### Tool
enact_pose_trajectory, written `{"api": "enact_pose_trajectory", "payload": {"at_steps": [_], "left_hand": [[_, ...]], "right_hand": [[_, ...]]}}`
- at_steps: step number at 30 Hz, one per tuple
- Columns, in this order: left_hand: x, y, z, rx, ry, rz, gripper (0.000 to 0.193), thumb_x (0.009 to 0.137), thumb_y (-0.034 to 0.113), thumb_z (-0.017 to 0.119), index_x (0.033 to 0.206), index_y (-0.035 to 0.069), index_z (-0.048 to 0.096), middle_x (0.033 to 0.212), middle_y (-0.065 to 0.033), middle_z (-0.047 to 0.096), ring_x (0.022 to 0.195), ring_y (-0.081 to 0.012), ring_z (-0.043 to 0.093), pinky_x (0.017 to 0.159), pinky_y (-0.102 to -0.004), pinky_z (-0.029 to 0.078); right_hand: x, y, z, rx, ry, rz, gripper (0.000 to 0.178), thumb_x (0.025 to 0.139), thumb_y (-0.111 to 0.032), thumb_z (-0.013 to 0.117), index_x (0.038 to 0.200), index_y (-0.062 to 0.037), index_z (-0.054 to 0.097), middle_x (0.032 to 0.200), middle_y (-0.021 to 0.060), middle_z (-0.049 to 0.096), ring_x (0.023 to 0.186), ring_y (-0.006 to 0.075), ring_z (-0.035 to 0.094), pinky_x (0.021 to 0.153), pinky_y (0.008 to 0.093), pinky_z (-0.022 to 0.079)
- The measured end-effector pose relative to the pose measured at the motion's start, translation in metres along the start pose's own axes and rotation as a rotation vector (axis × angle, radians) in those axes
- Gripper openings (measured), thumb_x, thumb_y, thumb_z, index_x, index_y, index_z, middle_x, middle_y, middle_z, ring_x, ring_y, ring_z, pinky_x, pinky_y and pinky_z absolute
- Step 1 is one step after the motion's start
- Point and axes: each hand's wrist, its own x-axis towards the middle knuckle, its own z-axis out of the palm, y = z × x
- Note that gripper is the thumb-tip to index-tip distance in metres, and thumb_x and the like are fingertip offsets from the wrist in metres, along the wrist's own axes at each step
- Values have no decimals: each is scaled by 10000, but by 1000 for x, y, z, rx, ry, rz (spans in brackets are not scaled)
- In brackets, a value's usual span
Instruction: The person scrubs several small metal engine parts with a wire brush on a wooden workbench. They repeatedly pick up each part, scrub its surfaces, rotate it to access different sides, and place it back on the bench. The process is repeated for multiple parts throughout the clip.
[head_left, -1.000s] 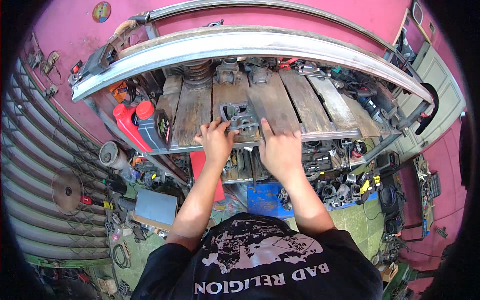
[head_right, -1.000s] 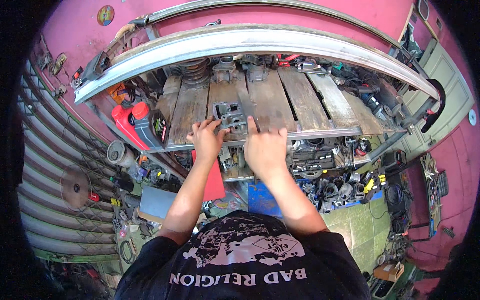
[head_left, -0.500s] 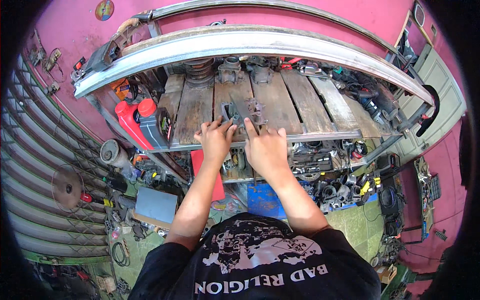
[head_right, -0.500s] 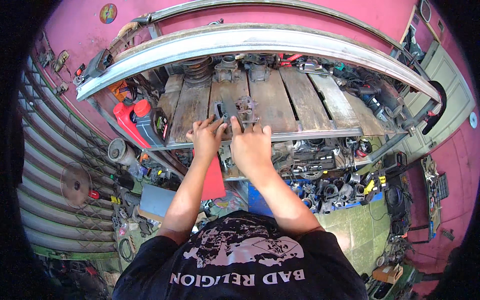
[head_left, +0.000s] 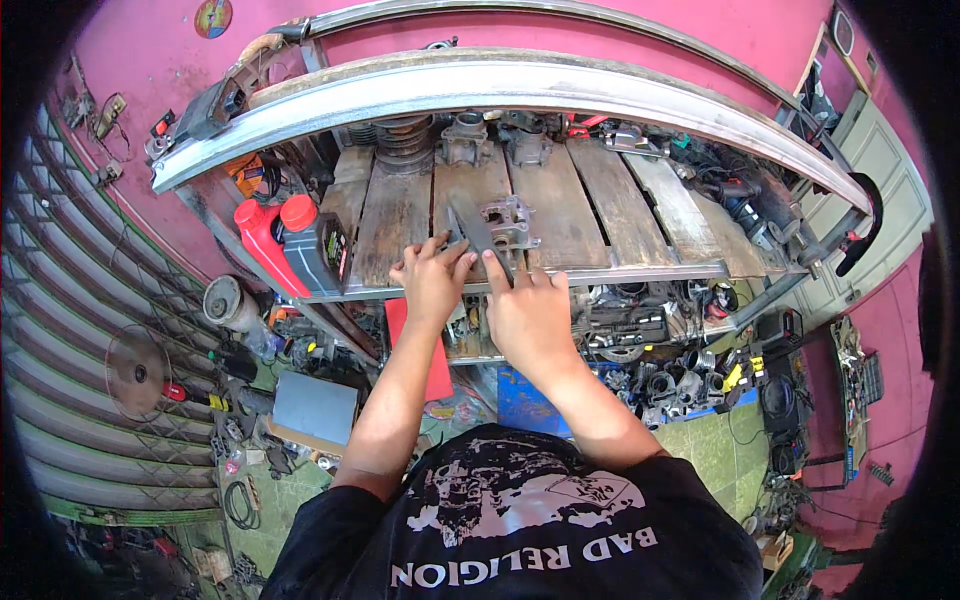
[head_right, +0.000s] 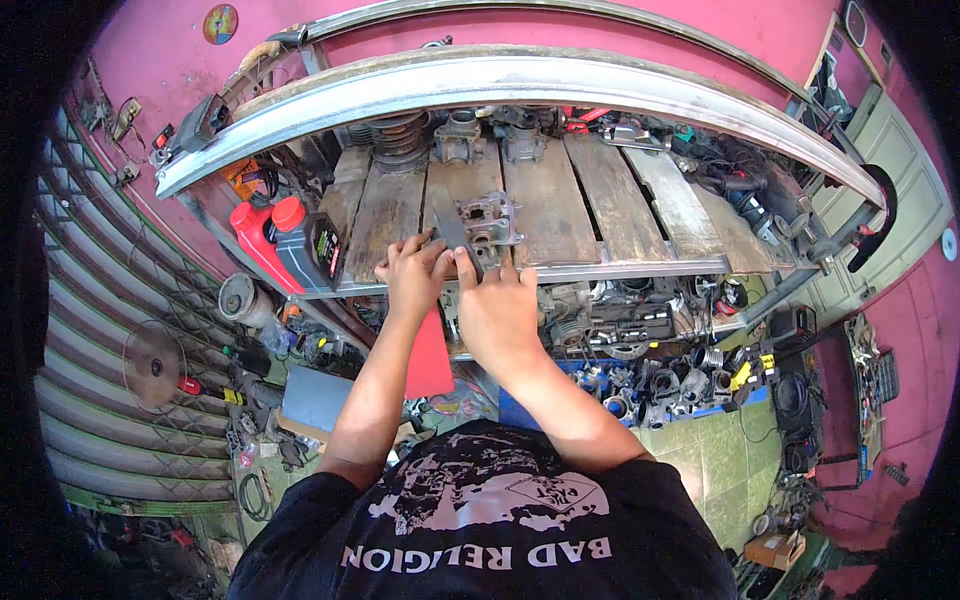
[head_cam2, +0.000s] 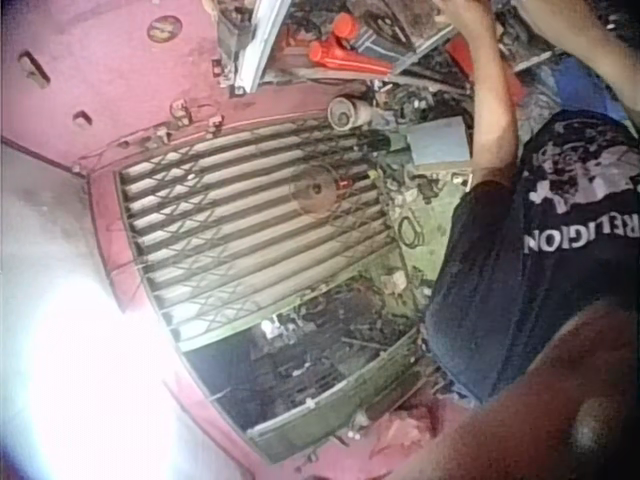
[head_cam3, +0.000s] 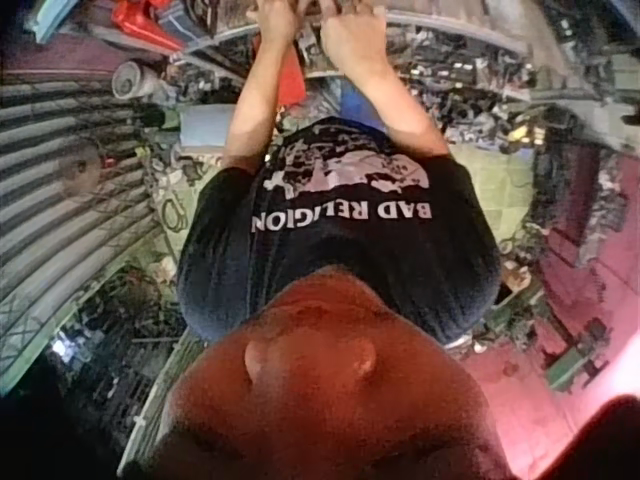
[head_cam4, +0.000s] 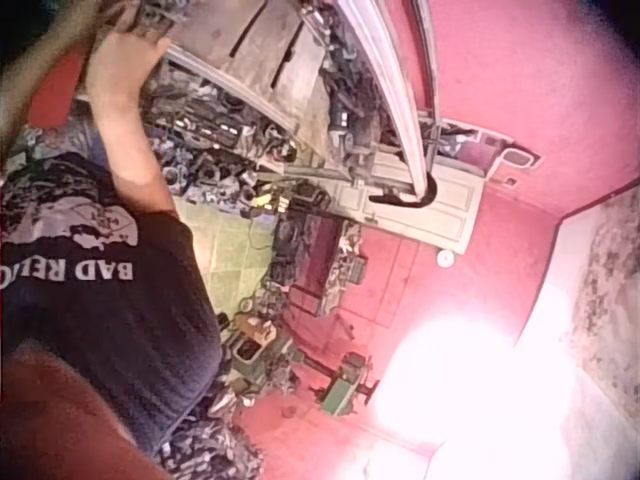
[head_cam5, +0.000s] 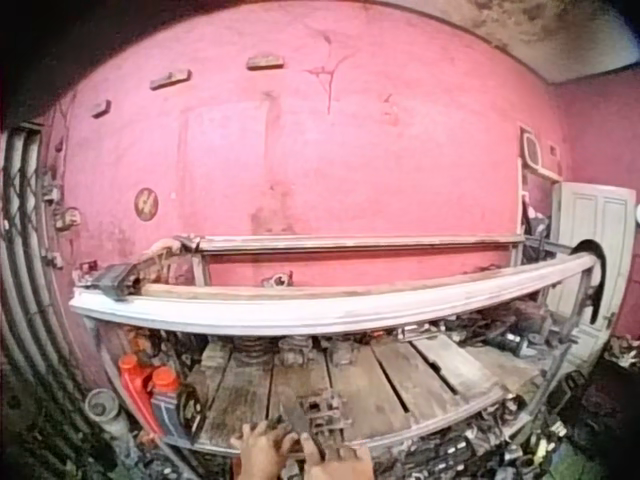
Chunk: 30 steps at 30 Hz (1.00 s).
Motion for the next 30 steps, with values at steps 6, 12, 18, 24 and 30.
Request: {"api": "enact_pose_trajectory", "payload": {"at_steps": [6,12,18,24,30], "left_hand": [[4,6,-10,-27,-90,30,369,882,445,795,1214,283,797,1378,-15,672,1249,-333,543,1030,-642,318],[24,-8,-28,49,-206,185,473,821,464,838,1251,278,774,1271,-12,665,1226,-299,549,1027,-624,337],[51,-11,-33,50,-171,491,407,752,387,890,1083,162,814,1087,-10,622,1184,-264,530,1057,-581,326],[23,23,-6,41,-32,417,354,733,316,893,983,83,801,1064,-31,589,1161,-260,540,1058,-604,337],[0,45,8,91,81,297,386,733,296,897,1051,105,789,1088,-9,612,1150,-262,542,1034,-595,338]], "right_hand": [[42,16,26,70,11,58,525,865,-219,715,1366,-66,676,918,157,760,943,304,722,820,470,465],[-14,20,-8,-36,95,101,565,847,-204,727,1372,-10,647,965,171,762,999,327,717,909,504,446],[-14,43,2,46,62,200,558,866,-227,678,1383,-19,655,762,167,729,764,323,716,824,495,431],[11,65,39,68,89,208,570,919,-243,669,1435,-10,595,812,170,739,819,341,717,837,503,435],[-49,13,24,189,73,246,636,932,-241,667,1489,29,517,798,153,710,756,344,673,816,520,421]]}}
